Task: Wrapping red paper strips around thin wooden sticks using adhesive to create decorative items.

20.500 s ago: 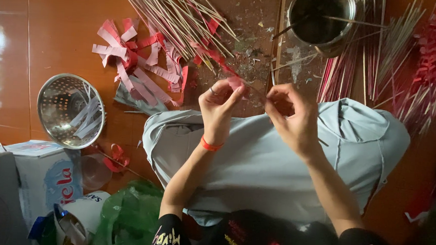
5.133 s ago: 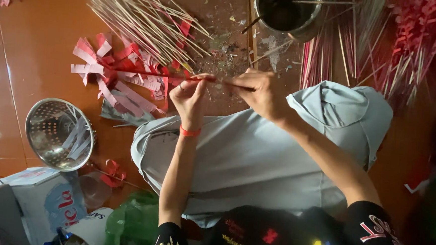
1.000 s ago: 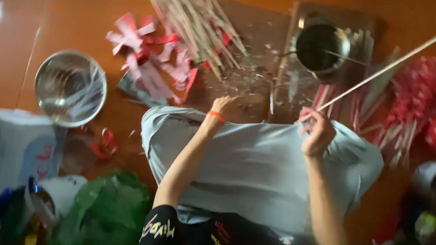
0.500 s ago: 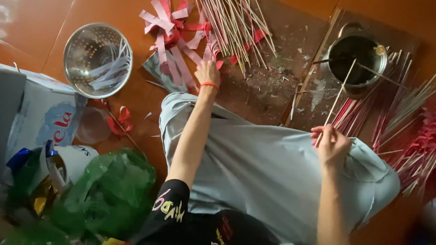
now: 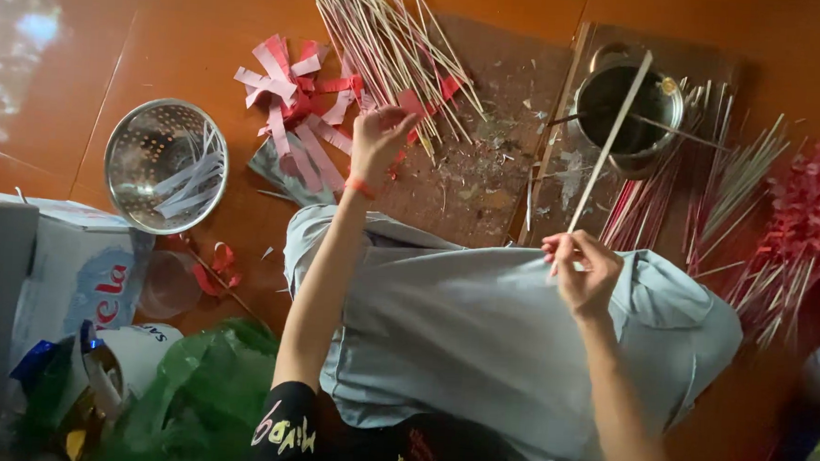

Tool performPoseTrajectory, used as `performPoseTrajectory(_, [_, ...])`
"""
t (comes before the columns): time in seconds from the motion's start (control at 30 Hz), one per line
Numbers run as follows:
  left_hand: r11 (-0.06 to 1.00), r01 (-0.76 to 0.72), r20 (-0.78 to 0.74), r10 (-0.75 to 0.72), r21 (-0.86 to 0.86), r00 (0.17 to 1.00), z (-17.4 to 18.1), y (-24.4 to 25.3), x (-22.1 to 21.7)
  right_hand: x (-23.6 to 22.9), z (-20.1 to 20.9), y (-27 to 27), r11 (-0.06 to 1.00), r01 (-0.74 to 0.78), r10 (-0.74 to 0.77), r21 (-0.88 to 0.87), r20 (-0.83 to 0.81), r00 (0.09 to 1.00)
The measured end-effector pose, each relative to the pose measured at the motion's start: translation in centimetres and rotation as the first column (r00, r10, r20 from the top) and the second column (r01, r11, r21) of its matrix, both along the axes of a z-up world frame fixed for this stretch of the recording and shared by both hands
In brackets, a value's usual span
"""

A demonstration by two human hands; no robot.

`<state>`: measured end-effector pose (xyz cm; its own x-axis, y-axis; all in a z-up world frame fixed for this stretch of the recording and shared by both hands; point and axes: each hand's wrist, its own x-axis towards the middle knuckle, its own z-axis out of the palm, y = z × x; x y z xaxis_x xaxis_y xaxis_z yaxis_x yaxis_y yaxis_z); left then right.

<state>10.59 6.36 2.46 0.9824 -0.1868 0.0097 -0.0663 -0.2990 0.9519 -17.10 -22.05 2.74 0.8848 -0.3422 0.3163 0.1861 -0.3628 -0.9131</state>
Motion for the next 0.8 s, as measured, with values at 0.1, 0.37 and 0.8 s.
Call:
performPoseTrajectory(0.1, [0.893,0.186,-0.170,-0.275,-0.409,0.946,1.5,-1.1,-3.0,0.5,4.9,2.7,0.986,-0.141,0.144,-0.083,0.028,0.989])
performPoseTrajectory(0.37, [0.561,0.484,-0.068,-0.697,-0.671,0.714,4.1,-4.8,-9.2,0.8,3.5,8.2,0.927,-0.260,0.265,-0.272,-0.016,0.964])
performPoseTrajectory(0.8, [0.718,0.374,-0.230,-0.591,-0.588,0.774,4.1,-4.8,-10.0,0.8,2.6,4.9,0.843,-0.475,0.468,-0.254,-0.091,0.879])
